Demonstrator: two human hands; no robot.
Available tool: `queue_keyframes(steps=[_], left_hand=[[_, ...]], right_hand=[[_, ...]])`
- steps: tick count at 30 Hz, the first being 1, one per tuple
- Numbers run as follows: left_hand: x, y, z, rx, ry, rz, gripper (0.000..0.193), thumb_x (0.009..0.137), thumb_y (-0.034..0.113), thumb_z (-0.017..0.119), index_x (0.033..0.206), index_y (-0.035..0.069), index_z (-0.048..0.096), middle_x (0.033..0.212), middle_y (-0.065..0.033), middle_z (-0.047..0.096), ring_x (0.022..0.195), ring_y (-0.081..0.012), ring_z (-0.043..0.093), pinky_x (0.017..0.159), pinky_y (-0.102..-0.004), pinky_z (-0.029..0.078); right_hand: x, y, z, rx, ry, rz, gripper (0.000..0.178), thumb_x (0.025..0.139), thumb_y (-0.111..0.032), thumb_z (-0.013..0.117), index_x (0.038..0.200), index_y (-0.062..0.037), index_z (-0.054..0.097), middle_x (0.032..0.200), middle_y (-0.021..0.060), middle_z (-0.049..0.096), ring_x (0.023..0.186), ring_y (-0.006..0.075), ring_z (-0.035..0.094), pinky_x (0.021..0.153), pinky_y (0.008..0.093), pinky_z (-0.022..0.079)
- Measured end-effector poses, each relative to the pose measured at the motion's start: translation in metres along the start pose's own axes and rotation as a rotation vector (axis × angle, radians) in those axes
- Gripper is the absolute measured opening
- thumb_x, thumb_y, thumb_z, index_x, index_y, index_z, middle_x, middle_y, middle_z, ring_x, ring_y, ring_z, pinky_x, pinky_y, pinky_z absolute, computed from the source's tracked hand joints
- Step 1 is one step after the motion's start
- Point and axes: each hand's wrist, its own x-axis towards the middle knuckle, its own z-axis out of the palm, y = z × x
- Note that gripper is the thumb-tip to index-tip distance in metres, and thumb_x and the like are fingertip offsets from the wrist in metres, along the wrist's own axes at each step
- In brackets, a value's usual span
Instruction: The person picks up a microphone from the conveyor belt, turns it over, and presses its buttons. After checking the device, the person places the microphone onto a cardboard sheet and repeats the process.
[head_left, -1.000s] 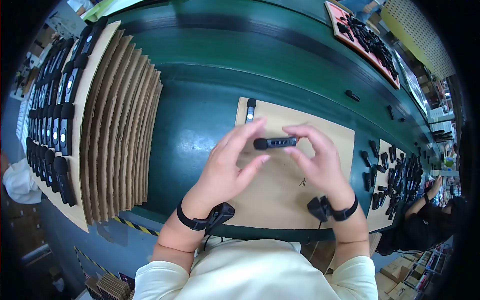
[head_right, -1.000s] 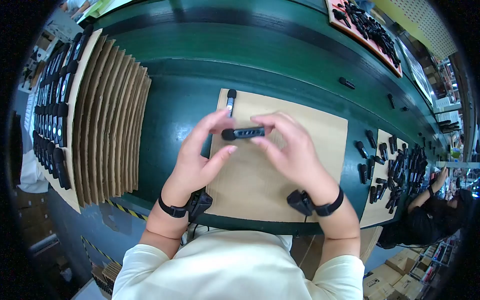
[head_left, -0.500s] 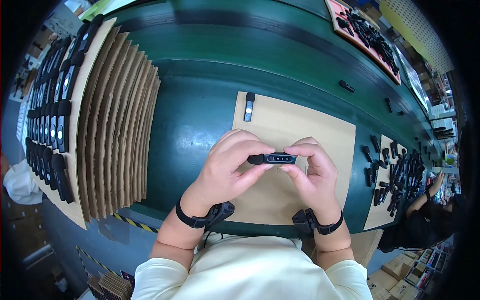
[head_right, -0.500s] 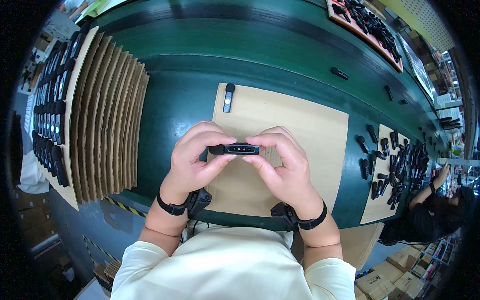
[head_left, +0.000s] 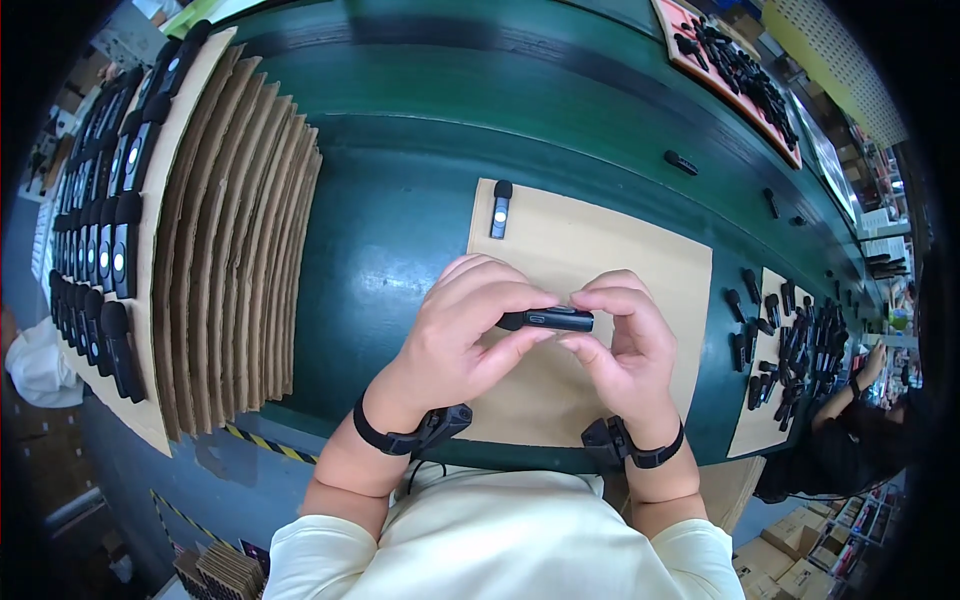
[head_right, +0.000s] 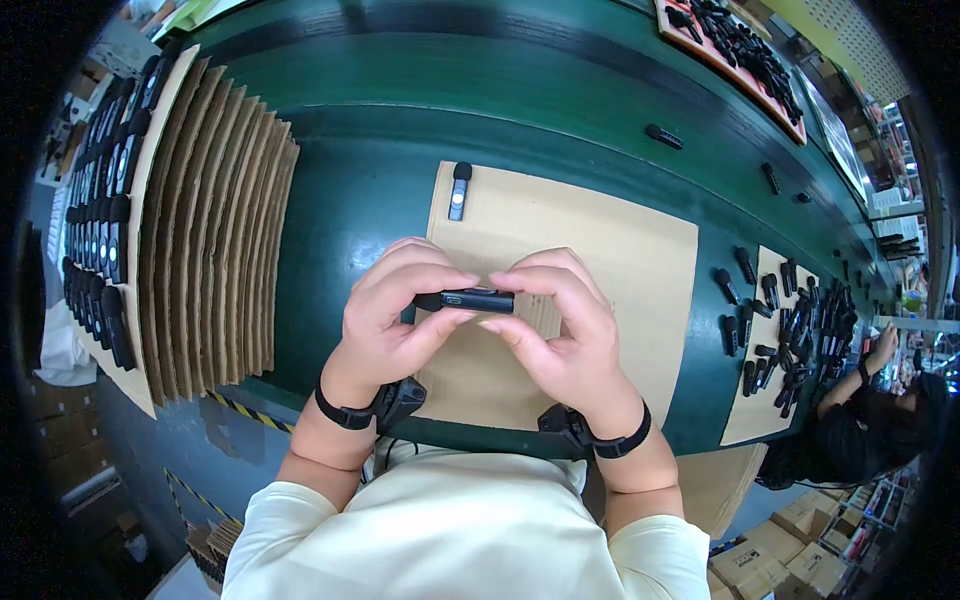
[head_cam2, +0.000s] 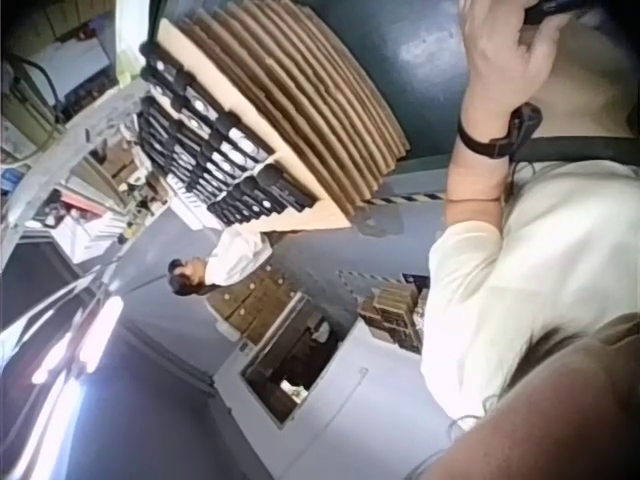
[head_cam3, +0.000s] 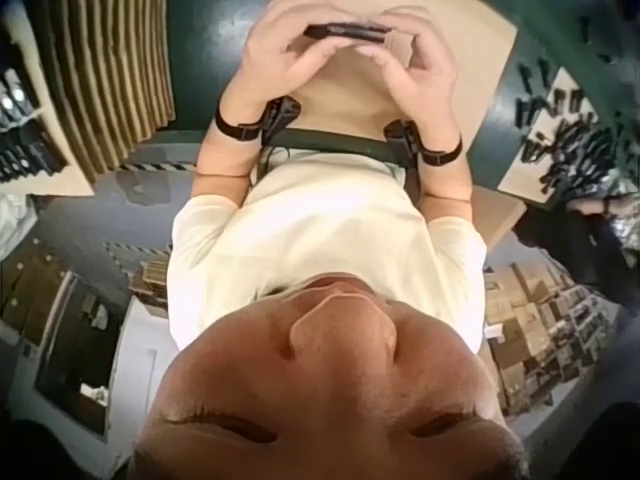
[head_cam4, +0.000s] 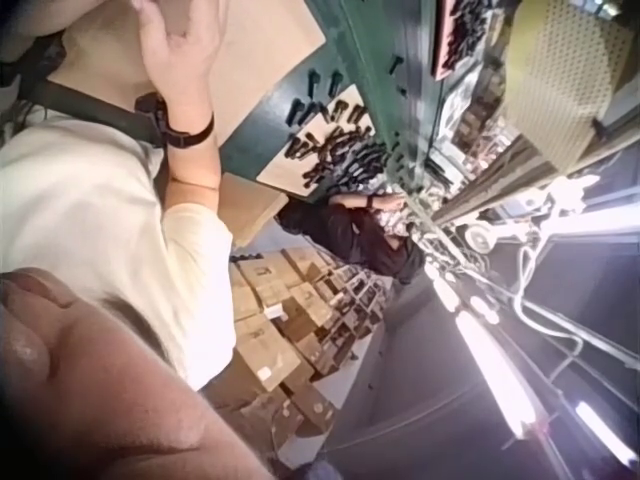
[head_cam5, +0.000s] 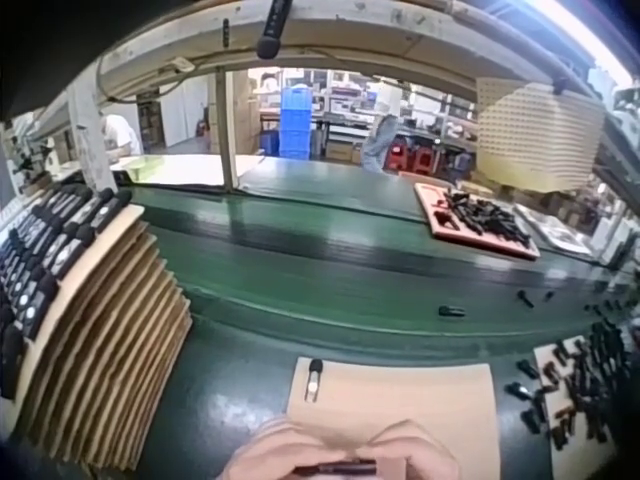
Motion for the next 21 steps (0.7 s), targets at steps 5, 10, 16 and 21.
queue_keyframes(steps=[5,10,16,21], left_hand=[[0.0004,0.0004,0.0005,-0.007,0.016,0.048,0.03,0.071,0.007,0.08,0.098,0.004,0.068,0.086,-0.008,0.066,0.078,-0.0267,0.062,0.078,-0.0388,0.047],[0.0016,0.0019,-0.0004,-0.025,0.024,0.072,0.028,0.07,0.006,0.08,0.096,0.005,0.069,0.085,-0.0081,0.066,0.077,-0.0274,0.062,0.079,-0.0395,0.047],[0.0026,-0.0007,-0.0025,0.001,-0.004,0.11,0.024,0.075,0.008,0.079,0.096,0.003,0.069,0.084,-0.0094,0.068,0.076,-0.0263,0.063,0.08,-0.0411,0.049],[0.0035,0.0011,-0.0009,0.019,0.012,0.098,0.028,0.069,0.006,0.08,0.094,0.004,0.069,0.083,-0.0089,0.066,0.076,-0.0281,0.062,0.08,-0.0417,0.049]], right_hand=[[0.0,-0.0004,-0.0018,-0.076,-0.031,-0.067,0.03,0.081,-0.012,0.08,0.103,0.0012,0.064,0.093,0.0108,0.063,0.085,0.0203,0.058,0.075,0.0301,0.046],[0.0015,-0.0065,-0.0022,-0.123,-0.025,-0.112,0.029,0.08,-0.015,0.082,0.098,0.0016,0.066,0.088,0.0102,0.064,0.078,0.0198,0.058,0.07,0.0293,0.046],[0.0029,-0.0068,-0.0032,-0.119,-0.032,-0.103,0.028,0.079,-0.015,0.082,0.096,0.0017,0.066,0.086,0.0101,0.064,0.076,0.0195,0.058,0.067,0.029,0.046],[0.0017,-0.0007,-0.0009,-0.09,-0.012,-0.116,0.027,0.08,-0.014,0.082,0.096,0.0019,0.066,0.086,0.0098,0.064,0.076,0.0192,0.058,0.068,0.029,0.046]])
